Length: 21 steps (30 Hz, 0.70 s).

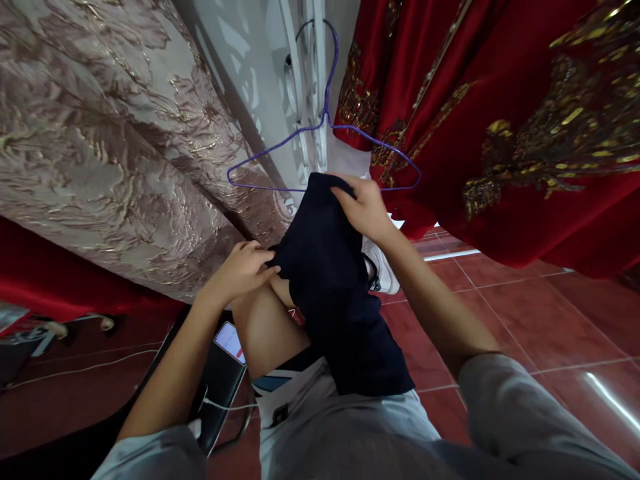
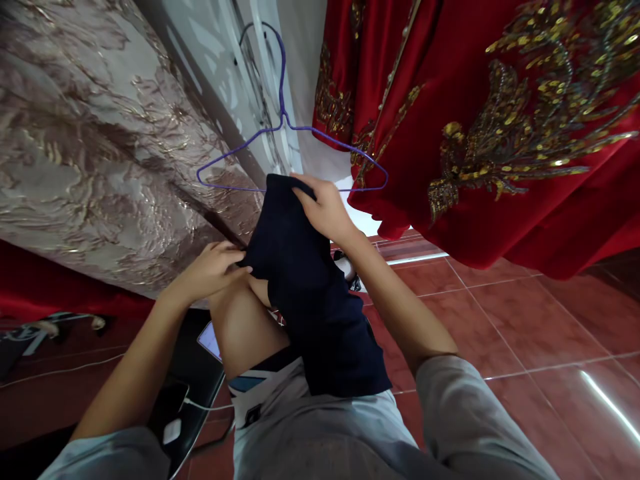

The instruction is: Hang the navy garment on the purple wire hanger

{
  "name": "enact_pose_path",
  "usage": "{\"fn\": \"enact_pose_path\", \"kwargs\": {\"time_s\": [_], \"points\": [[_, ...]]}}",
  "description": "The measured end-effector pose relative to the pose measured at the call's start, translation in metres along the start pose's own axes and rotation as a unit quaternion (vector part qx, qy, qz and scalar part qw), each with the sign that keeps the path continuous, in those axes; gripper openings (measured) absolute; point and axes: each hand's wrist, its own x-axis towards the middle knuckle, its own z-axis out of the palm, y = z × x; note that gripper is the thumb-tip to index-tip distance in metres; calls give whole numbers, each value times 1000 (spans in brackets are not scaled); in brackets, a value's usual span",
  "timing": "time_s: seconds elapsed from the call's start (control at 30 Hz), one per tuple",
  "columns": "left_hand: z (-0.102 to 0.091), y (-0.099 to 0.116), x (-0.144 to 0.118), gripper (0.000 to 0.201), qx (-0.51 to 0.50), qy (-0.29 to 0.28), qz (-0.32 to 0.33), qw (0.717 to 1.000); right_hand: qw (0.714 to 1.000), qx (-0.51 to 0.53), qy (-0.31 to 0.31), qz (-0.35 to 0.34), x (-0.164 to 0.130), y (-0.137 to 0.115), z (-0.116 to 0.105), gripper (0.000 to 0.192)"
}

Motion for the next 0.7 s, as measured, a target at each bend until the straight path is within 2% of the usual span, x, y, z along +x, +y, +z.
{"fn": "enact_pose_path", "kwargs": {"time_s": [0.07,0.13,0.2,0.27,0.33,0.43,0.53,0.6,0.7], "points": [[3,0,-10,23,22,-47,2,999,997,-13,-54,49,0,21,8,28],[9,1,-24,21,31,-82,-15,996,992,-41,-94,73,-8,33,7,39],[14,-4,-36,17,35,-103,-56,992,993,-63,-84,47,-18,36,-1,32],[16,-13,-44,25,50,-115,-104,987,997,-64,-49,-2,-22,34,-9,21],[15,-22,-43,26,73,-113,-135,982,998,-51,-21,-38,-17,33,-9,31],[9,-29,-33,28,91,-68,-116,987,999,-29,-24,-1,-4,40,4,30],[-1,-28,-26,32,60,-4,-77,995,997,-22,-25,76,-3,48,10,44],[-8,-27,-26,36,23,32,-74,996,995,-38,9,87,-12,48,1,48],[-19,-24,-30,37,-15,96,-72,993,993,-80,42,74,-29,35,-28,49]]}}
